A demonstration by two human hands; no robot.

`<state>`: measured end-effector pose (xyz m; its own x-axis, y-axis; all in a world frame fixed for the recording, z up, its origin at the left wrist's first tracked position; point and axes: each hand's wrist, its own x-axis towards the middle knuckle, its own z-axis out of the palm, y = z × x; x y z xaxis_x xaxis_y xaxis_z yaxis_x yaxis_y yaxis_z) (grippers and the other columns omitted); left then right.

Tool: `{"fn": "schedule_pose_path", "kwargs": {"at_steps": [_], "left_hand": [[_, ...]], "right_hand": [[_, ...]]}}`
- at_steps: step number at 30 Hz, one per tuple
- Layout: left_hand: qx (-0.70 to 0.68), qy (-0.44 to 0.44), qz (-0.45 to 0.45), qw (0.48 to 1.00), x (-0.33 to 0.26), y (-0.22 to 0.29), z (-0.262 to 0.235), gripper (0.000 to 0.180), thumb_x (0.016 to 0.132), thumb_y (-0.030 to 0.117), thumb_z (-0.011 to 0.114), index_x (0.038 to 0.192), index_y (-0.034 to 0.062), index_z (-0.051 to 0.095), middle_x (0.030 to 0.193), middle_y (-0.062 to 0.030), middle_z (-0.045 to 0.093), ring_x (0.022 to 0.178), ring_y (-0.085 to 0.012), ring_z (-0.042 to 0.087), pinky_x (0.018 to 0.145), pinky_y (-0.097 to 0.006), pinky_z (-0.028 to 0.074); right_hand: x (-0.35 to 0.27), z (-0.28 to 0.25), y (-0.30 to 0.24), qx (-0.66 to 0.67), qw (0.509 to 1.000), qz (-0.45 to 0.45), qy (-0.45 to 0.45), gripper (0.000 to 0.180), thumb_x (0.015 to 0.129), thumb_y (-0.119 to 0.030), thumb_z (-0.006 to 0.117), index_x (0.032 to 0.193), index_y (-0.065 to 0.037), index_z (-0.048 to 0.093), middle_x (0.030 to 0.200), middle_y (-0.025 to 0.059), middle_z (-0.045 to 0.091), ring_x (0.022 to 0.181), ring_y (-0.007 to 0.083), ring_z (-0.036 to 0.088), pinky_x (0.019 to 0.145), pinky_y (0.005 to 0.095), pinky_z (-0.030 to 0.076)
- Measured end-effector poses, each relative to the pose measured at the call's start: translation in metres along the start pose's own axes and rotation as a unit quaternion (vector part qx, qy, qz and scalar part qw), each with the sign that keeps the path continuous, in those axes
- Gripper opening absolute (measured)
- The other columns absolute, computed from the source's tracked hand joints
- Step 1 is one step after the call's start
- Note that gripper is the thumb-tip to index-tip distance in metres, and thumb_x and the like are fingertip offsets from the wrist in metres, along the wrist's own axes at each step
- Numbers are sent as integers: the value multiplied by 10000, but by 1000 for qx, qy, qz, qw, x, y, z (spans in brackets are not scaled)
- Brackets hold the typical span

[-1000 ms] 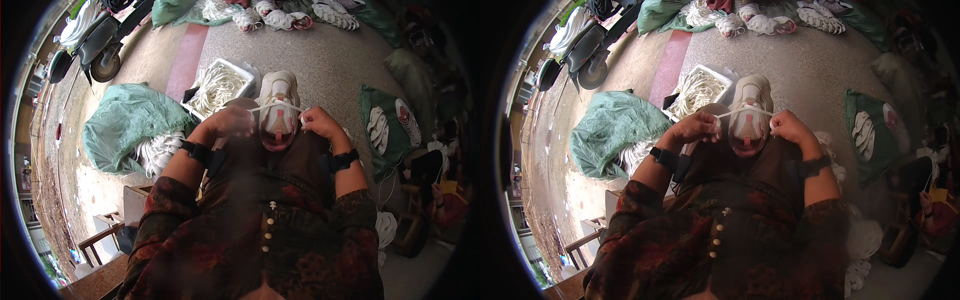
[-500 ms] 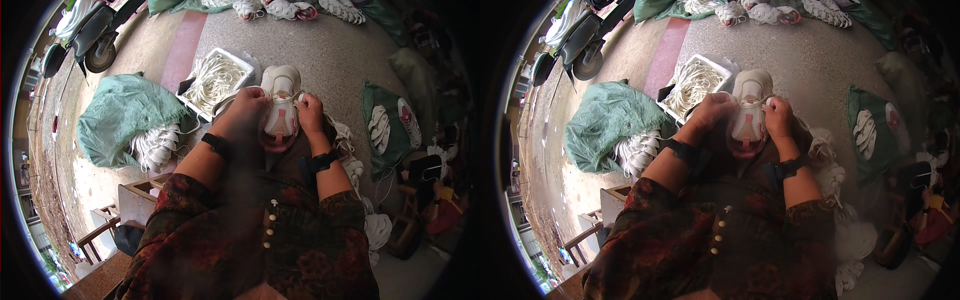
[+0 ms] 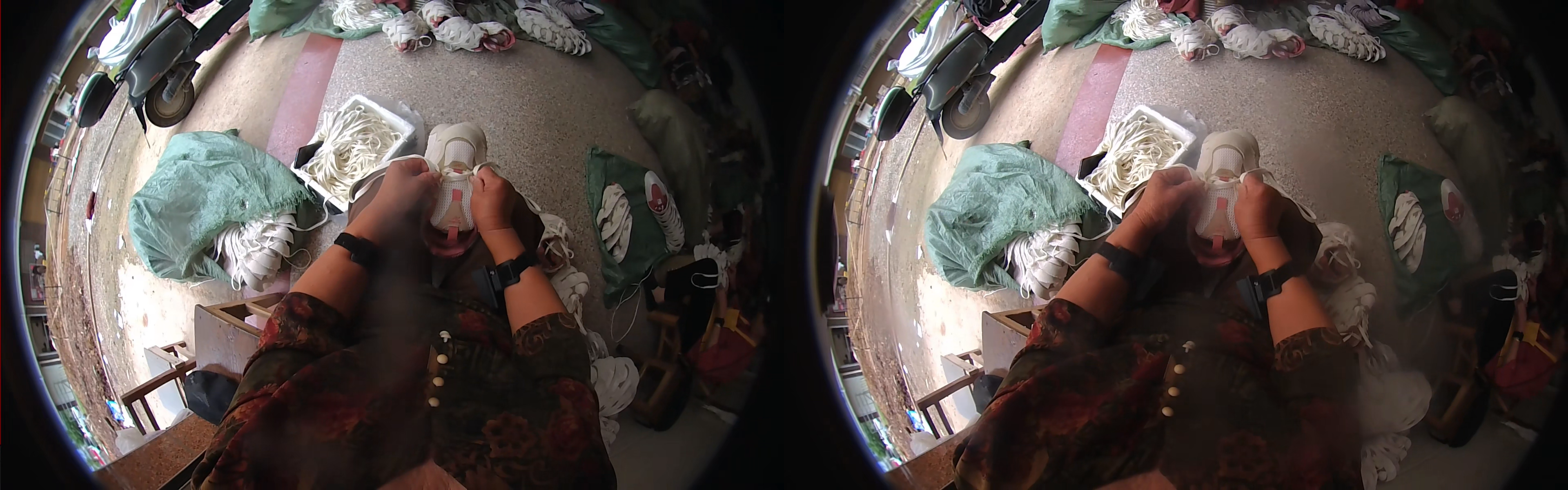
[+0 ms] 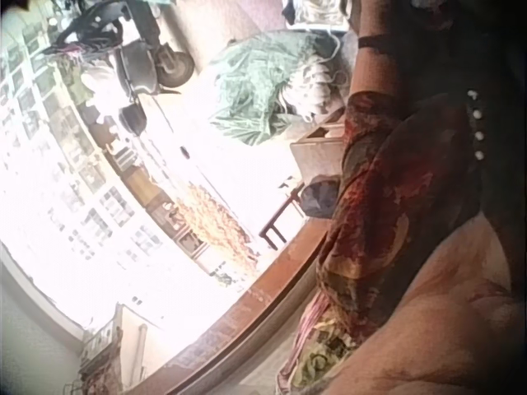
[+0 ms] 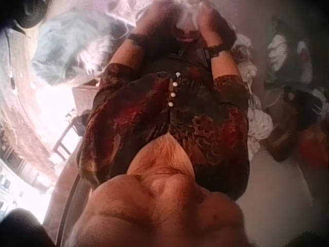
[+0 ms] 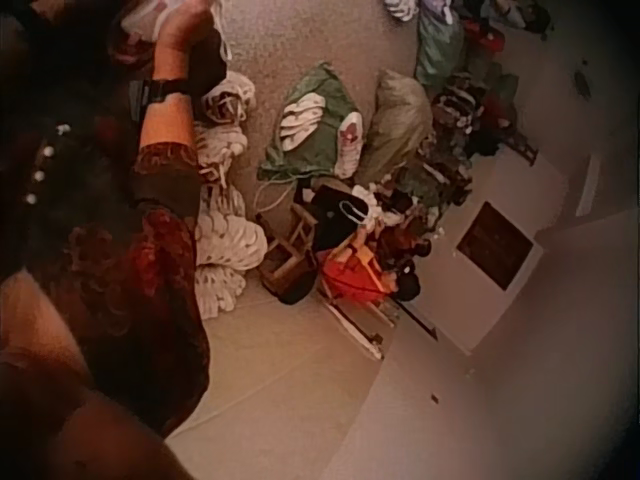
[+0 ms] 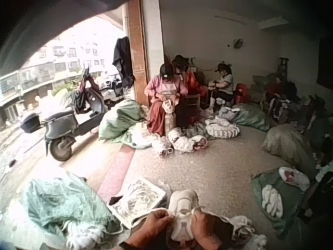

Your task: Lacing a white and pink athletic shoe while sitting on the floor.

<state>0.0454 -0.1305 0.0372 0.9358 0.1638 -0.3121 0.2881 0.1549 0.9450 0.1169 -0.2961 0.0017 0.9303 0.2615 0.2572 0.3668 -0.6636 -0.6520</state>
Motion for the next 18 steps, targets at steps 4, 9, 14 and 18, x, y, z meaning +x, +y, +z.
{"fn": "schedule_pose_path", "kwargs": {"at_steps": [4, 9, 14, 18], "left_hand": [[-9, -32, 33, 999, 0, -5, 4, 146, 828, 118, 597, 747, -3, 603, 669, -32, 589, 622, -97, 549, 563, -248, 458], [241, 0, 136, 961, 16, -11, 24, 153, 799, 147, 602, 731, 11, 611, 647, -118, 596, 574, -215, 566, 568, -318, 471], [448, 28, 206, 870, 35, -25, 39, 178, 772, 215, 594, 747, 43, 633, 722, -183, 610, 700, -366, 612, 632, -409, 490], [631, -28, 273, 726, 43, -35, 48, 124, 755, 182, 583, 728, 80, 648, 754, -105, 632, 684, -295, 643, 628, -391, 517]], "right_hand": [[-18, -8, -11, -143, 986, -71, -46, 157, 769, -173, 635, 813, -40, 564, 787, 189, 605, 743, 360, 593, 675, 429, 498], [-18, -6, -7, -129, 980, -143, -49, 119, 730, -70, 606, 811, 6, 561, 801, 222, 592, 760, 376, 575, 706, 435, 491], [-17, 8, 16, -9, 999, -44, -10, 132, 710, -10, 577, 839, 8, 596, 799, 230, 592, 775, 399, 577, 710, 443, 485], [-17, 14, 28, 132, 991, -4, 21, 113, 718, -41, 593, 818, -11, 636, 799, 220, 608, 786, 396, 596, 695, 432, 480]]}}
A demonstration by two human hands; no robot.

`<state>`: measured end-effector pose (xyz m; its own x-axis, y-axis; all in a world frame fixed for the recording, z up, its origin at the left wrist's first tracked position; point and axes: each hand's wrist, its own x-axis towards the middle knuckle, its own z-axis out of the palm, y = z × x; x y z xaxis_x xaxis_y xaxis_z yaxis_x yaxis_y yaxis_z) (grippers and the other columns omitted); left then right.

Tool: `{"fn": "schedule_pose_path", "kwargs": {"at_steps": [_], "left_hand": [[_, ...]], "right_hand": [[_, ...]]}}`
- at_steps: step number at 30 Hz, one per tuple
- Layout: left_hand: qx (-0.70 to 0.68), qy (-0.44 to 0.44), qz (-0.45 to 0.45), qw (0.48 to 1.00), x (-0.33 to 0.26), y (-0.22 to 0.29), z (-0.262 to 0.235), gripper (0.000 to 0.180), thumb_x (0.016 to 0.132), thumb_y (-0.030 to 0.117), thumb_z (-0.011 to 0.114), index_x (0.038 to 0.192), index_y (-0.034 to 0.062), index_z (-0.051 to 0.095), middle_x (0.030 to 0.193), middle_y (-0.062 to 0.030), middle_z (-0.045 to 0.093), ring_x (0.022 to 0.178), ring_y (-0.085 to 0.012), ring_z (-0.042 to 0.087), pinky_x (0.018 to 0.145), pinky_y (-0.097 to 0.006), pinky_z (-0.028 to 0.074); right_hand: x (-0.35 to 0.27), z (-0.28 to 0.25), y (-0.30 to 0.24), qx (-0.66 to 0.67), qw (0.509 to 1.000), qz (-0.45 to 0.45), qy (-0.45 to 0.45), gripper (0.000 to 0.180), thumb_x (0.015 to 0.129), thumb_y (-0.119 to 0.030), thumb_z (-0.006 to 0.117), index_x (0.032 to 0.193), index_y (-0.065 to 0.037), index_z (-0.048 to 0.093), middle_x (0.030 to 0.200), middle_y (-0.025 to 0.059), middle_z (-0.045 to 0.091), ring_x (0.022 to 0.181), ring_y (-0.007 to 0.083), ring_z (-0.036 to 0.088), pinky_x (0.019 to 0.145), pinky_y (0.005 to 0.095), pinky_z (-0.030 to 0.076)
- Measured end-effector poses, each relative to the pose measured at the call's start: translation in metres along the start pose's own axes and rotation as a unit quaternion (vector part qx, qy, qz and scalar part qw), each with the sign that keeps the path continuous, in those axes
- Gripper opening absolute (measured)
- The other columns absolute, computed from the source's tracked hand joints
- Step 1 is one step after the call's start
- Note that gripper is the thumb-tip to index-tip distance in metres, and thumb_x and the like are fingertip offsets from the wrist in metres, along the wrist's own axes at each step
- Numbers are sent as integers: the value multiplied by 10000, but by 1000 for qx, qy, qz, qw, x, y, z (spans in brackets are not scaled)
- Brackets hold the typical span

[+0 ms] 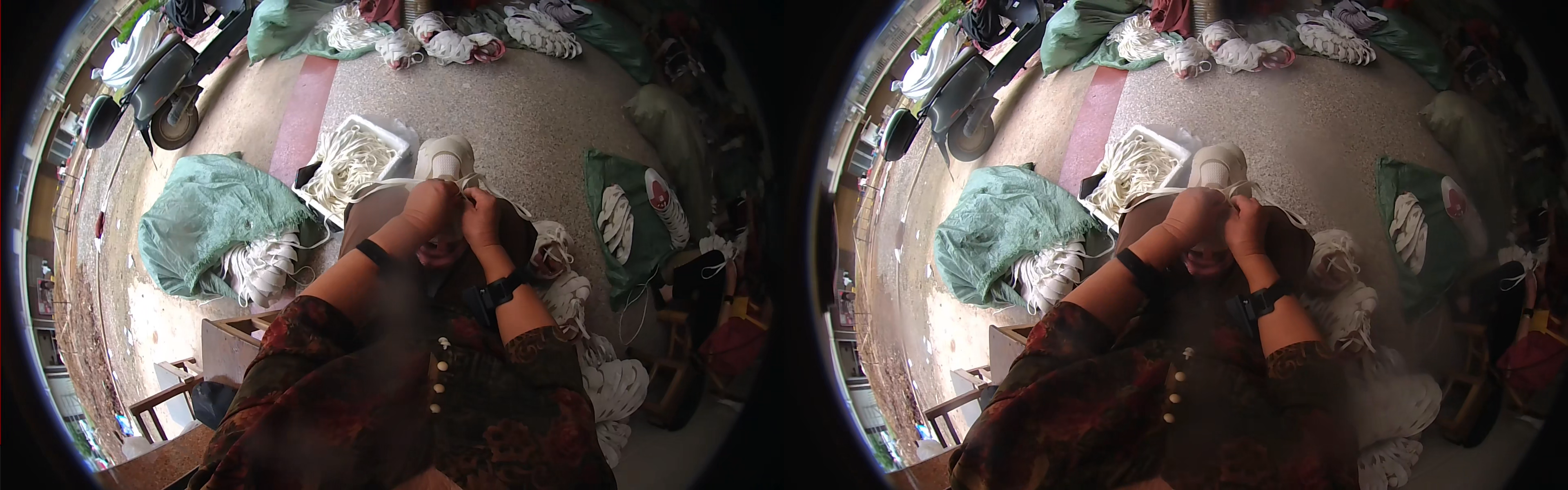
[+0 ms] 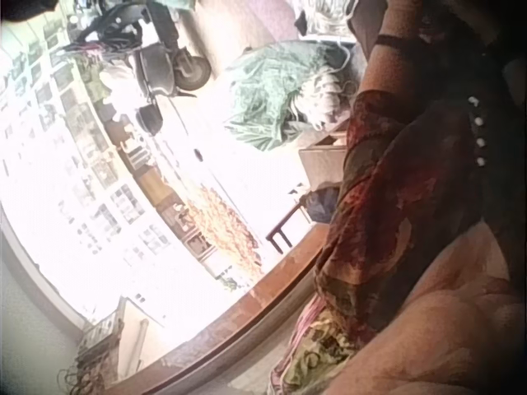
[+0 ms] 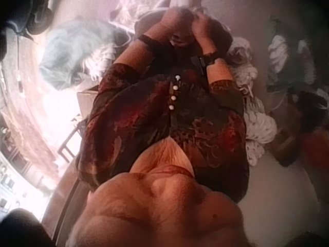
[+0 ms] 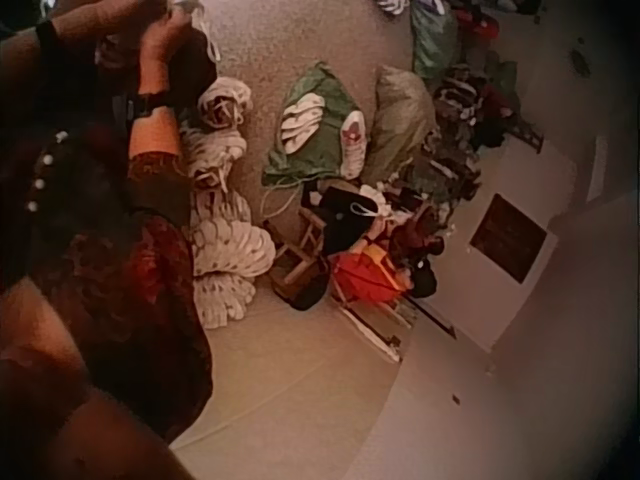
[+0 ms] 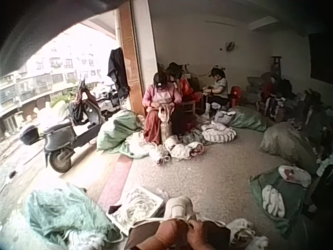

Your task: Lacing a white and pink athletic shoe while sitting on the floor.

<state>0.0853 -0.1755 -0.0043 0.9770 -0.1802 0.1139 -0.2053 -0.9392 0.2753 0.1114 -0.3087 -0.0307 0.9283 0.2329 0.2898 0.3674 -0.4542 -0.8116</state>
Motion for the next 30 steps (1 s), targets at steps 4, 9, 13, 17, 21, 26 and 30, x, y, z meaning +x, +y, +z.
{"fn": "schedule_pose_path", "kwargs": {"at_steps": [4, 9, 13, 17, 21, 26, 30], "left_hand": [[-1, 27, -56, 998, 0, 16, -8, 109, 755, 155, 574, 731, 76, 646, 787, -101, 640, 700, -271, 651, 629, -390, 522], [-21, -43, -62, 997, -10, 13, -45, 105, 729, 157, 607, 742, 57, 639, 761, -142, 637, 728, -309, 649, 643, -403, 517], [-8, -87, -79, 993, -51, -25, -69, 136, 706, 164, 646, 751, 35, 639, 732, -156, 632, 662, -326, 624, 624, -404, 501], [-333, -36, -186, 923, -72, -44, -65, 155, 737, 152, 680, 776, 7, 642, 651, -62, 604, 563, -175, 552, 529, -304, 439], [-572, -13, -311, 759, -59, -45, -48, 149, 772, 141, 684, 793, 0, 642, 653, 3, 561, 585, -67, 509, 498, -225, 391], [-581, 47, -331, 742, -38, -47, -35, 119, 720, 40, 671, 820, -16, 640, 696, -37, 602, 614, -115, 560, 541, -256, 450], [-562, 90, -331, 753, -28, -45, -26, 124, 678, 12, 661, 800, -5, 646, 695, -44, 619, 633, -120, 582, 553, -277, 474]], "right_hand": [[1, -1, -5, 46, 998, 36, -10, 84, 715, -73, 611, 755, -3, 635, 736, 207, 616, 732, 374, 615, 654, 409, 480], [0, -10, -18, 0, 997, 73, 3, 78, 703, -71, 606, 670, 0, 607, 627, 183, 600, 590, 330, 615, 587, 378, 477], [-1, -14, -31, -31, 995, 91, -24, 78, 711, -78, 597, 675, -9, 597, 682, 174, 614, 645, 319, 613, 602, 391, 476], [6, -6, -45, -85, 987, -128, -37, 52, 736, -80, 597, 730, -28, 602, 797, 169, 616, 774, 336, 593, 667, 422, 464], [14, 4, -51, -114, 965, -172, -160, 68, 735, -58, 618, 792, -21, 615, 820, 176, 597, 819, 359, 579, 732, 417, 463], [11, 8, -48, -93, 972, -158, -149, 184, 703, -23, 640, 887, -16, 645, 861, 188, 589, 853, 358, 573, 779, 407, 467], [10, 9, -48, -69, 978, -145, -136, 235, 690, -8, 647, 925, -13, 655, 862, 184, 587, 850, 355, 574, 778, 401, 470]]}}
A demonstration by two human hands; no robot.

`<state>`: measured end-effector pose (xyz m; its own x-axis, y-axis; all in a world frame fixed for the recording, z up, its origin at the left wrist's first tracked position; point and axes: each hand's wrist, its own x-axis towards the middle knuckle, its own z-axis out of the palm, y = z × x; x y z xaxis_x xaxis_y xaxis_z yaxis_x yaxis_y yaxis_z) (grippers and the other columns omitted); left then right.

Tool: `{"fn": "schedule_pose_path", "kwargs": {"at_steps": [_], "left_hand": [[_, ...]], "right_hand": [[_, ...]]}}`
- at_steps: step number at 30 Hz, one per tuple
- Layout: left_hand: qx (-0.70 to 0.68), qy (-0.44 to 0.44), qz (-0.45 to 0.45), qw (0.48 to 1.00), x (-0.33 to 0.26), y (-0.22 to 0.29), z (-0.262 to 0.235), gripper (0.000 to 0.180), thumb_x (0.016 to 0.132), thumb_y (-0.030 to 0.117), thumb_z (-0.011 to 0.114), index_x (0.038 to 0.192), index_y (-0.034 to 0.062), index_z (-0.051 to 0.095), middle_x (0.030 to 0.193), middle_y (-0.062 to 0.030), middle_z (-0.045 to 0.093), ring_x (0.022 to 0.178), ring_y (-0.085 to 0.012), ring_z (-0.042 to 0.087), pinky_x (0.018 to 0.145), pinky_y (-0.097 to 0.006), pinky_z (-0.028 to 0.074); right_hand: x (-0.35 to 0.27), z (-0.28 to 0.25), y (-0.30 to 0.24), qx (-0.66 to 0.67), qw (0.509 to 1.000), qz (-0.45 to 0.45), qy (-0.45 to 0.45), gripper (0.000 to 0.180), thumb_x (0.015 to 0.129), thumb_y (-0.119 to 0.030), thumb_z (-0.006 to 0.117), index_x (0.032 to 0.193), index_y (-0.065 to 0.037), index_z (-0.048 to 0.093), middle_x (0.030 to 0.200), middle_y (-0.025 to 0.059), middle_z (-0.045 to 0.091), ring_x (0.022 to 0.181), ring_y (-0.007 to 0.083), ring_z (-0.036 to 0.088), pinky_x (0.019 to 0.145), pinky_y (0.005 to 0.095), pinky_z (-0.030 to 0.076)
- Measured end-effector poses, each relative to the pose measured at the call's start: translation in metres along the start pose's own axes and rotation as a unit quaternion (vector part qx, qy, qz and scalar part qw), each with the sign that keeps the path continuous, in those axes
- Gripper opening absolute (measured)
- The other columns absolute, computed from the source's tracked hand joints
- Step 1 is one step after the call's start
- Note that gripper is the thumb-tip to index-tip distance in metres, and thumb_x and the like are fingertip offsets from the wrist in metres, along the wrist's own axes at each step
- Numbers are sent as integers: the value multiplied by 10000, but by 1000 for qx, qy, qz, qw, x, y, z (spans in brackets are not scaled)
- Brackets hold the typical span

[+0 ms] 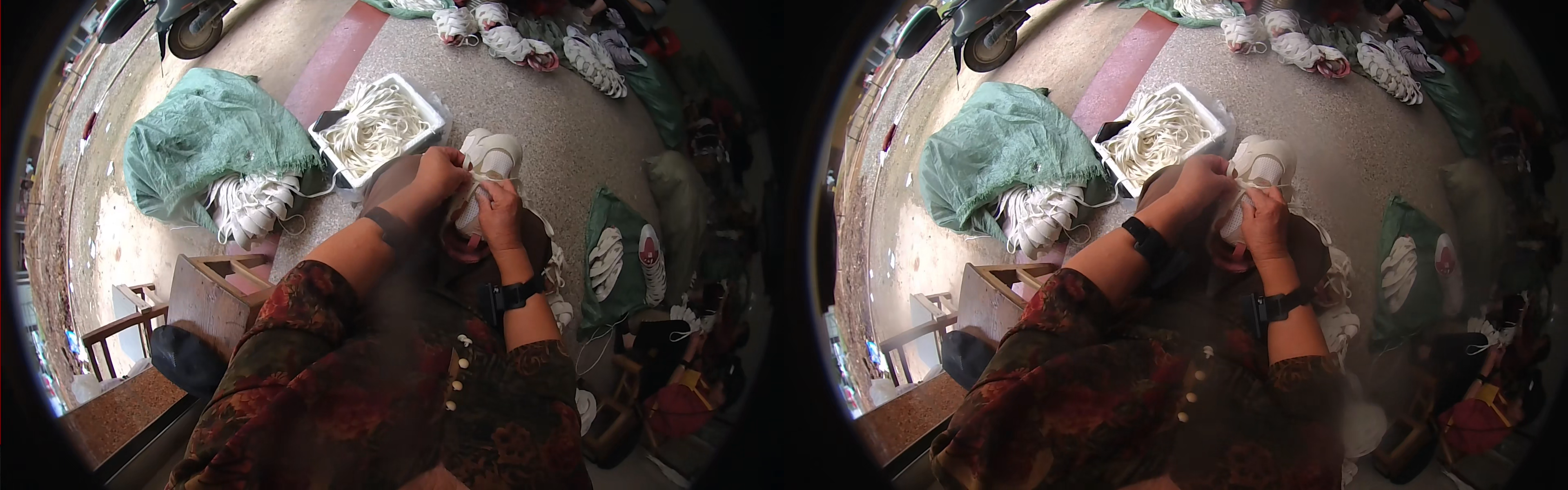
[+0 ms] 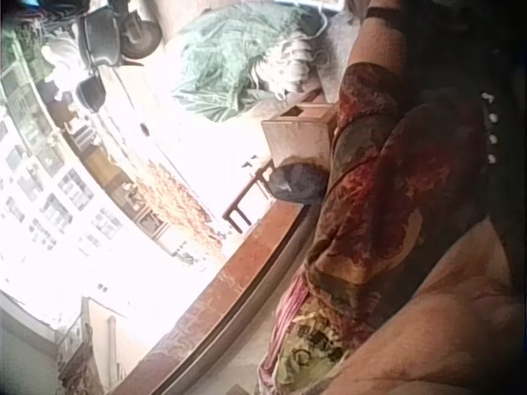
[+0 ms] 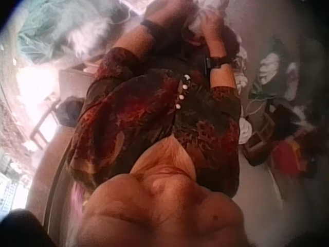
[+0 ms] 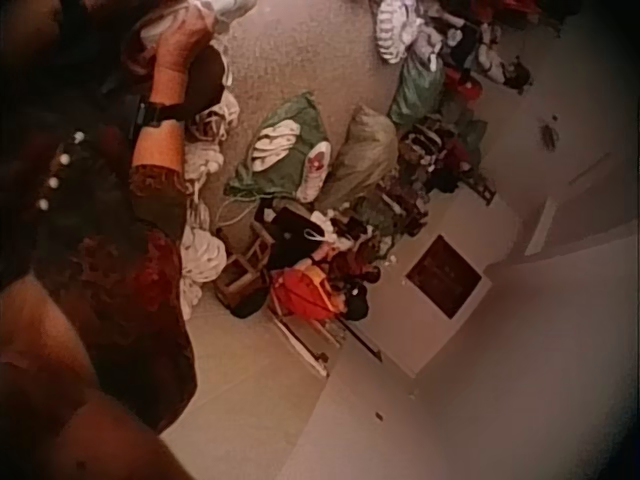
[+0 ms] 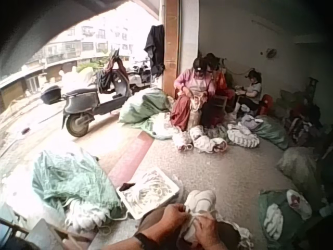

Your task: Lacing a white and pink athletic shoe while sitting on the floor.

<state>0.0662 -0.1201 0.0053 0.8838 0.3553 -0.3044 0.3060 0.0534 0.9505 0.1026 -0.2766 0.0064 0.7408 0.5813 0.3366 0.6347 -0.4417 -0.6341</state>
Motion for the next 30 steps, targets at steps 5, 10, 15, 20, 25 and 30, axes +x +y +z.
{"fn": "schedule_pose_path", "kwargs": {"at_steps": [5, 10, 15, 20, 25, 30], "left_hand": [[102, 41, 58, 992, 2, -2, 8, 161, 653, 35, 666, 807, -10, 647, 693, -94, 642, 639, -160, 615, 591, -309, 489], [309, 97, 164, 932, 2, 0, 21, 198, 633, 112, 675, 796, 0, 659, 704, -164, 639, 663, -256, 645, 639, -349, 498], [253, 27, 90, 963, 9, 6, 7, 103, 622, 157, 694, 638, 63, 654, 717, -178, 643, 720, -322, 647, 685, -398, 511], [470, 0, 139, 872, -7, 4, 18, 158, 716, 183, 628, 757, 38, 674, 775, -176, 658, 731, -336, 648, 690, -418, 525], [497, -47, 272, 823, -26, 7, 23, 202, 758, 197, 567, 853, 47, 664, 808, -132, 660, 754, -321, 647, 701, -408, 520], [488, -125, 177, 845, -23, 20, 24, 200, 756, 208, 567, 824, 51, 670, 825, -156, 662, 778, -334, 646, 705, -415, 512]], "right_hand": [[0, 1, 0, 19, 999, 44, -12, 235, 689, -2, 644, 924, -1, 652, 849, 178, 585, 820, 347, 578, 754, 399, 473], [0, 3, 6, 4, 1000, -1, 23, 193, 727, -1, 588, 910, 2, 651, 823, 182, 584, 791, 353, 578, 725, 407, 471], [4, 4, 6, -29, 999, -19, 29, 151, 737, 12, 516, 832, 4, 634, 773, 204, 564, 775, 392, 562, 701, 454, 450], [6, 3, 0, -52, 998, -14, 18, 101, 749, -37, 531, 785, 15, 608, 790, 209, 557, 781, 406, 551, 704, 461, 440], [3, 5, 5, -36, 999, -11, 10, 83, 760, -40, 530, 776, 18, 588, 810, 212, 557, 776, 398, 555, 679, 449, 431], [4, 10, 12, 82, 993, 82, 18, 65, 752, -34, 533, 753, 21, 567, 805, 221, 556, 781, 401, 556, 680, 452, 433]]}}
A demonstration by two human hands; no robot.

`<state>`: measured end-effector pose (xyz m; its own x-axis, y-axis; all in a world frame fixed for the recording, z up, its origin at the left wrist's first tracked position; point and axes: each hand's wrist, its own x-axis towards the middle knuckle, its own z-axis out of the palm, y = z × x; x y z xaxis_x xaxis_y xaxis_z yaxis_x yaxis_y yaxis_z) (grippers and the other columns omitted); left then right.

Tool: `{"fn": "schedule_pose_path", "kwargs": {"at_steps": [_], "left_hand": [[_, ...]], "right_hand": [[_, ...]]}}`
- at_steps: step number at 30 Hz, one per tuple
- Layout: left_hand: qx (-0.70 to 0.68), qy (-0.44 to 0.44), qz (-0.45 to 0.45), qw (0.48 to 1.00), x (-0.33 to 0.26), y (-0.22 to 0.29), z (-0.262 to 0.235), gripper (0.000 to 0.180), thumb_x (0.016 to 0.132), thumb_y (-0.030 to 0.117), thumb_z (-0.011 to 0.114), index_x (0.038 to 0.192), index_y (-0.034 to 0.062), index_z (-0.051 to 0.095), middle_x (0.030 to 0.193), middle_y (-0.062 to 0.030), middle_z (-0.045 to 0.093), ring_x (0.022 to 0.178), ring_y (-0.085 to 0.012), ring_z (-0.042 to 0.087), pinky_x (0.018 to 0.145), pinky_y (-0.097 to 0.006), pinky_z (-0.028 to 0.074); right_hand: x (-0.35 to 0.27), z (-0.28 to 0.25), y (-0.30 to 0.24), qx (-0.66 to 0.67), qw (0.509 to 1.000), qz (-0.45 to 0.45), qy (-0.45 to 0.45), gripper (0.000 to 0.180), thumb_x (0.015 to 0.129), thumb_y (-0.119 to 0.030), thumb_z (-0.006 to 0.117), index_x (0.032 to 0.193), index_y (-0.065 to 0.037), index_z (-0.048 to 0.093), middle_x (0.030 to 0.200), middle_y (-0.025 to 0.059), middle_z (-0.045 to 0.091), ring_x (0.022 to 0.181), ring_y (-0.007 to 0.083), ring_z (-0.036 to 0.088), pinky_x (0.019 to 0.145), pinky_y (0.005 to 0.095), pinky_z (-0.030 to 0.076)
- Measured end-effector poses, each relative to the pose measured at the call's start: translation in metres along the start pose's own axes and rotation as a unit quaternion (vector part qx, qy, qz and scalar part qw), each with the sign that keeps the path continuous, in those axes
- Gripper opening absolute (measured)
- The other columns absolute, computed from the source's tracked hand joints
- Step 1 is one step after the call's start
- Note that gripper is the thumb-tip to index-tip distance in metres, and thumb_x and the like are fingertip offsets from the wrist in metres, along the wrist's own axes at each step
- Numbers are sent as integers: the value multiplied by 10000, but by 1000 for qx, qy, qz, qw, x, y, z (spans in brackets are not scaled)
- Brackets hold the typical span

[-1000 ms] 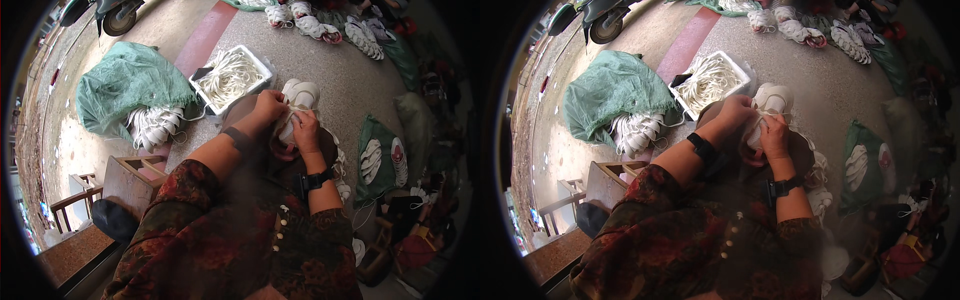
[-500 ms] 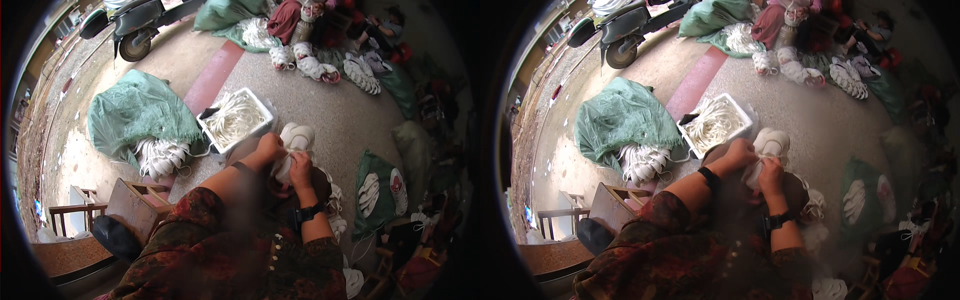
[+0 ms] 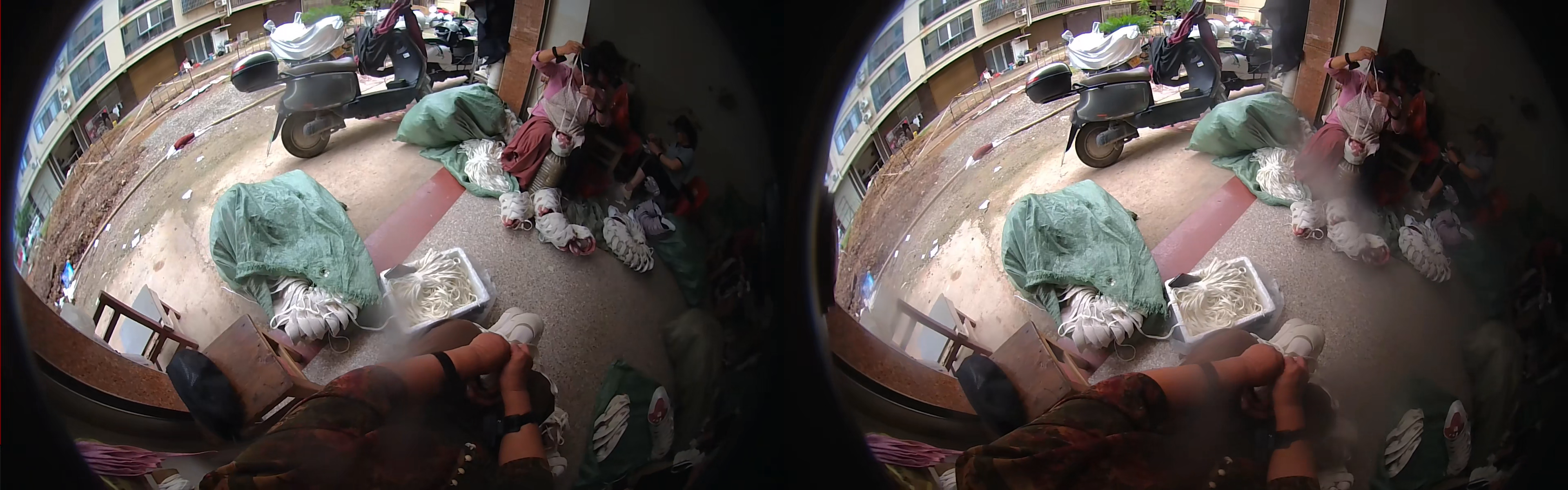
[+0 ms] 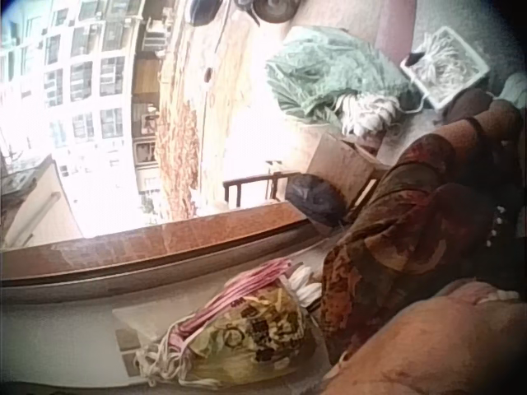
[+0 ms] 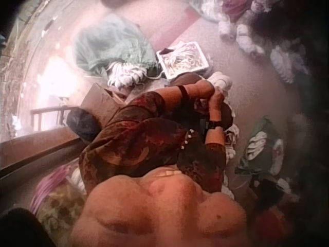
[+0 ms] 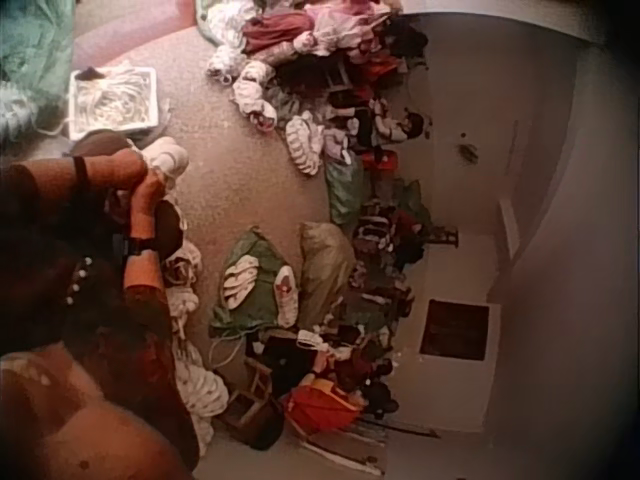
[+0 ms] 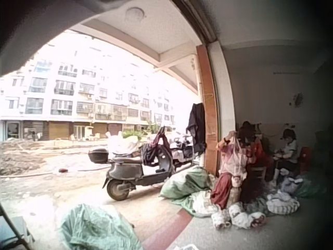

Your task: Lacing a white and pink athletic shoe while sitting on the floor.

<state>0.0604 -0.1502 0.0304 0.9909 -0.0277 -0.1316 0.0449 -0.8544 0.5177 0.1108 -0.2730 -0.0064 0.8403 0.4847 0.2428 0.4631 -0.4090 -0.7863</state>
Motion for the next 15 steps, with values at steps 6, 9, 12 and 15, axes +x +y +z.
{"fn": "schedule_pose_path", "kwargs": {"at_steps": [6, 9, 12, 15], "left_hand": [[-88, 53, -51, 993, 6, -31, 9, 177, 711, 206, 597, 766, 60, 681, 769, -183, 649, 751, -350, 638, 701, -423, 503], [-176, 130, 2, 976, 2, -43, 20, 168, 670, 205, 628, 746, 68, 688, 746, -186, 639, 750, -368, 625, 709, -427, 498], [-228, 130, 1, 965, 1, -47, 23, 162, 687, 128, 578, 776, 49, 689, 768, -202, 632, 775, -374, 621, 718, -419, 496], [-266, 51, -39, 962, 2, -47, 18, 163, 705, 113, 581, 789, 22, 687, 749, -200, 642, 745, -338, 646, 701, -398, 506]], "right_hand": [[-2, -3, -12, -200, 971, -129, -27, 60, 717, -21, 602, 761, 8, 574, 842, 210, 553, 826, 393, 562, 721, 465, 447], [-5, -1, -16, -226, 964, -136, -25, 134, 669, -29, 665, 760, 4, 573, 851, 190, 539, 826, 388, 555, 724, 468, 448], [-6, 6, -14, -277, 948, -159, 11, 58, 723, -75, 542, 720, -33, 582, 780, 171, 544, 745, 373, 556, 659, 460, 447], [-3, 10, -15, -275, 946, -169, -14, 66, 708, -59, 523, 716, -45, 587, 770, 170, 543, 703, 373, 547, 635, 452, 450]]}}
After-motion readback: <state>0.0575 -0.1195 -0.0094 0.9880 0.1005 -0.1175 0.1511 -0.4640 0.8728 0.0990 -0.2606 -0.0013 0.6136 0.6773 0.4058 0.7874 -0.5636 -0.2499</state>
